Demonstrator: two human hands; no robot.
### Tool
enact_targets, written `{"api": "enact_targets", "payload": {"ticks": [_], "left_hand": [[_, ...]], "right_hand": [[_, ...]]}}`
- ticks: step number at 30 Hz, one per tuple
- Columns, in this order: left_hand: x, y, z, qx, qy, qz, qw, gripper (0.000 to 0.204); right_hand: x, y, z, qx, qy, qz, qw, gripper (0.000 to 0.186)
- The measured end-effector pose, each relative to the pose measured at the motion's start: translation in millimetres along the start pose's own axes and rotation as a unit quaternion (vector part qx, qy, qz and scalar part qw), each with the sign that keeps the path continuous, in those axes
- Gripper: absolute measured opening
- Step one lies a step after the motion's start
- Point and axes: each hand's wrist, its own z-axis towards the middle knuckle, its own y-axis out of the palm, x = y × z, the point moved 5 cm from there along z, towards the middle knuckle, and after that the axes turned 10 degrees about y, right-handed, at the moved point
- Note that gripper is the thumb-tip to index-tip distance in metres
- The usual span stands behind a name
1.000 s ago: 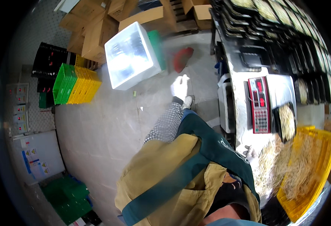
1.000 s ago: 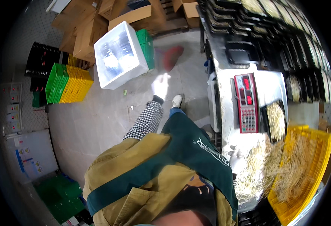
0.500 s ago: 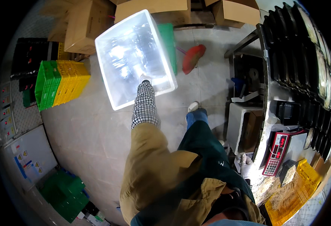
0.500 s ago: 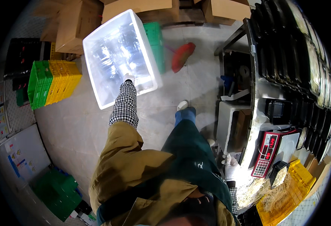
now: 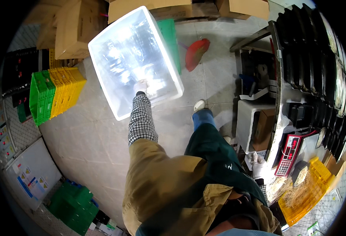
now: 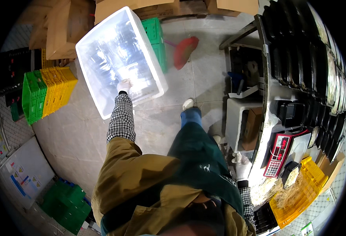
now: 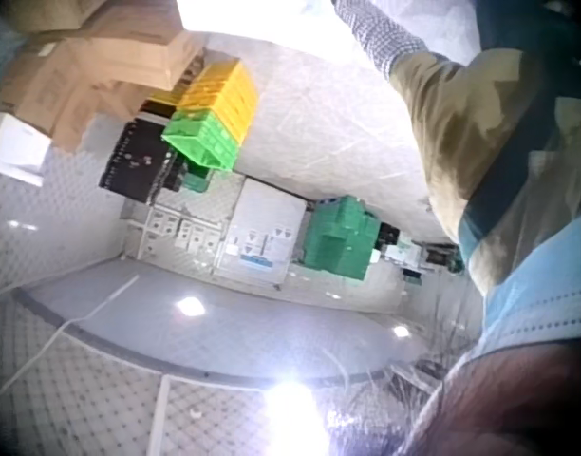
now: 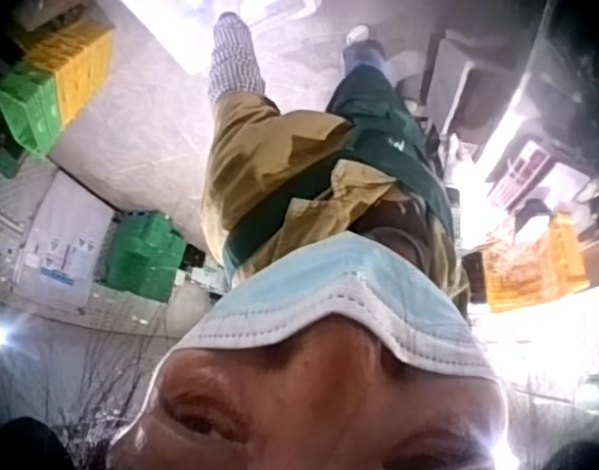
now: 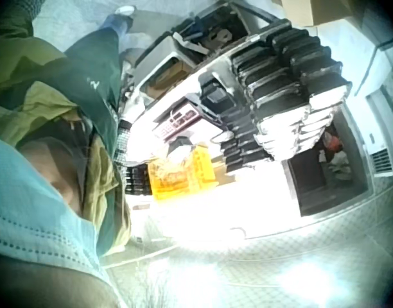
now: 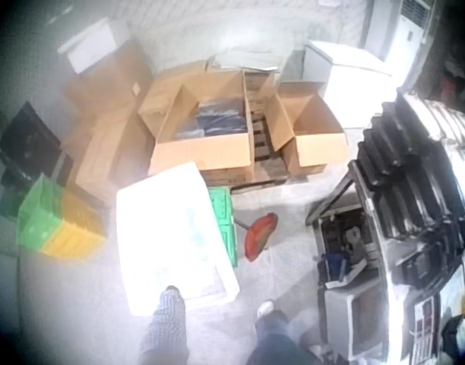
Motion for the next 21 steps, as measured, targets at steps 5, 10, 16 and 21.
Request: {"api": "enact_targets", "payload": {"ticks": [5,10,16,21], "left_hand": [[105.8,-48.6,-62.0,0.123,0.253,0.102,0.954,0.019],[330.9,59.1,-339.0,-0.097,0.572,0.037,0.813,0.021],[382.3,190.2,-640.3,-0.352,0.833,-0.051,0.423,0.043],[404.8,262.2,-760.0,-0.442,0.713,-0.048,0.543,0.085]], "right_hand": [[-52.2,-16.0,-36.3,0.095,-0.121,-0.06,0.986,0.021],[-71.7,-47.2,-44.7,-0.134,-0.142,0.384,0.903,0.048],[-14.5,-158.5,-68.0,-0.118,-0.168,0.537,0.818,0.074],[129.7,-248.1,-99.1,0.09,-0.206,0.511,0.829,0.04]]}}
